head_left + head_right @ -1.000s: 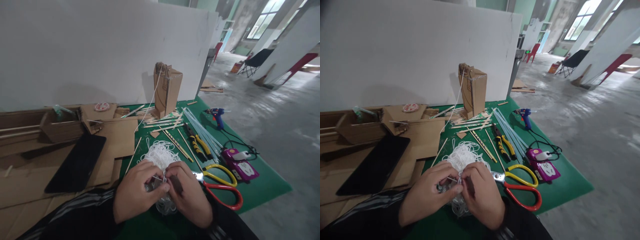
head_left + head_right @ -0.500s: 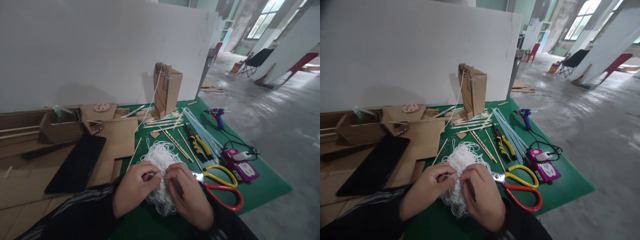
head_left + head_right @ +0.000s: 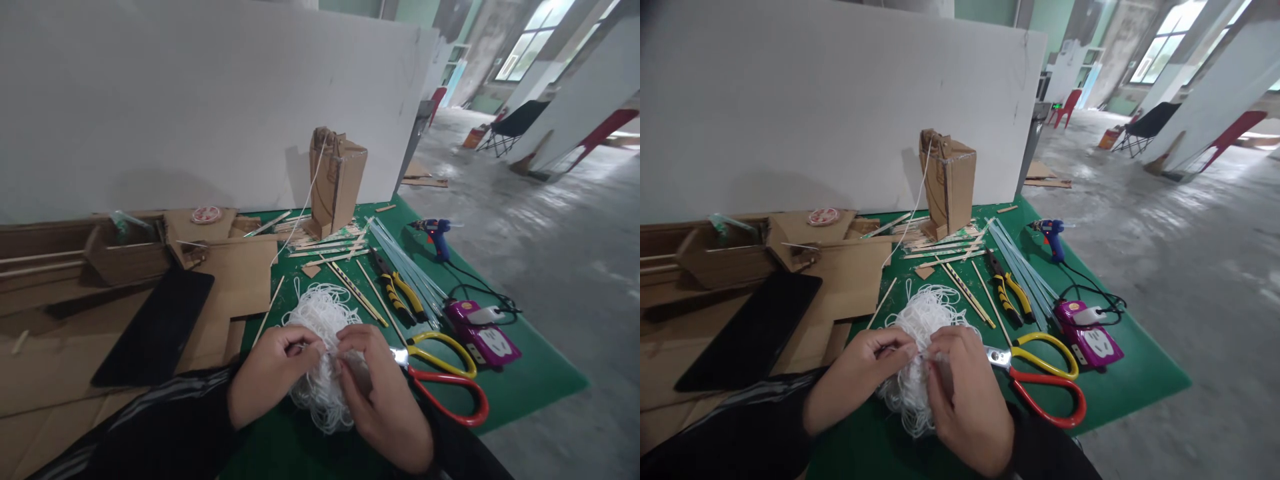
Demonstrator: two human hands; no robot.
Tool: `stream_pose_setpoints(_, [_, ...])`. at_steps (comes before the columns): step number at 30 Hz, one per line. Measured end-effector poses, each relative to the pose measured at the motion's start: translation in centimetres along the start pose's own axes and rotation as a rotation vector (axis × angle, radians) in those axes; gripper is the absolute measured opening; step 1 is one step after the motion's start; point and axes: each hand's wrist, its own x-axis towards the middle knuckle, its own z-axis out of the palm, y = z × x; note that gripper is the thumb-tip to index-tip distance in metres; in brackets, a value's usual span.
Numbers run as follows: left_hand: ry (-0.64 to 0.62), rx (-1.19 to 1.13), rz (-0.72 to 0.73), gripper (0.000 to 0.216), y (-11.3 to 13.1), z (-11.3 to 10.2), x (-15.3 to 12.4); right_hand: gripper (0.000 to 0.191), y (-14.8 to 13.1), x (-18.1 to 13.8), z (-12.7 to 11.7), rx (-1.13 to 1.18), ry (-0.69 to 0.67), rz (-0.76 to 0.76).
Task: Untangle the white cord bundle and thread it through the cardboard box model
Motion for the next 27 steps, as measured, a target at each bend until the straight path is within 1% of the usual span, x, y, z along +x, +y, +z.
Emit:
stream_pose_setpoints(2, [-0.005, 0.034, 0.03, 0.027, 0.0, 0.0, 0.0, 0.022, -0.4, 0.0, 0.0, -0.054, 0.0, -0.017])
stream_pose_setpoints(5, [0.006, 0.076, 0.072, 0.026, 0.2, -0.1, -0.1, 0.019, -0.9, 0.2, -0.1, -0.133, -0.011, -0.015])
stream_pose_setpoints(10, [0.022, 0.134, 0.111, 0.025, 0.4, 0.0, -0.3, 0.015, -1.0, 0.8, -0.3, -0.243, -0.096, -0.017])
stream_pose_setpoints(14, [0.036, 0.186, 0.123, 0.023, 0.3, 0.1, -0.4, 0.014, -0.9, 1.1, -0.3, -0.282, -0.13, -0.022])
stream_pose_setpoints(16, [0.037, 0.194, 0.129, 0.022, 0.3, 0.1, -0.4, 0.014, -1.0, 1.2, -0.4, -0.256, -0.137, -0.006])
stream_pose_setpoints(20, [0.038, 0.208, 0.154, 0.02, 0.4, 0.1, -0.5, 0.015, -1.4, 1.1, -0.6, -0.135, -0.146, 0.047])
stream_pose_setpoints(27, [0.039, 0.167, 0.146, 0.016, 0.4, 0.1, -0.5, 0.015, -0.6, 0.5, -0.4, 0.081, -0.078, 0.111])
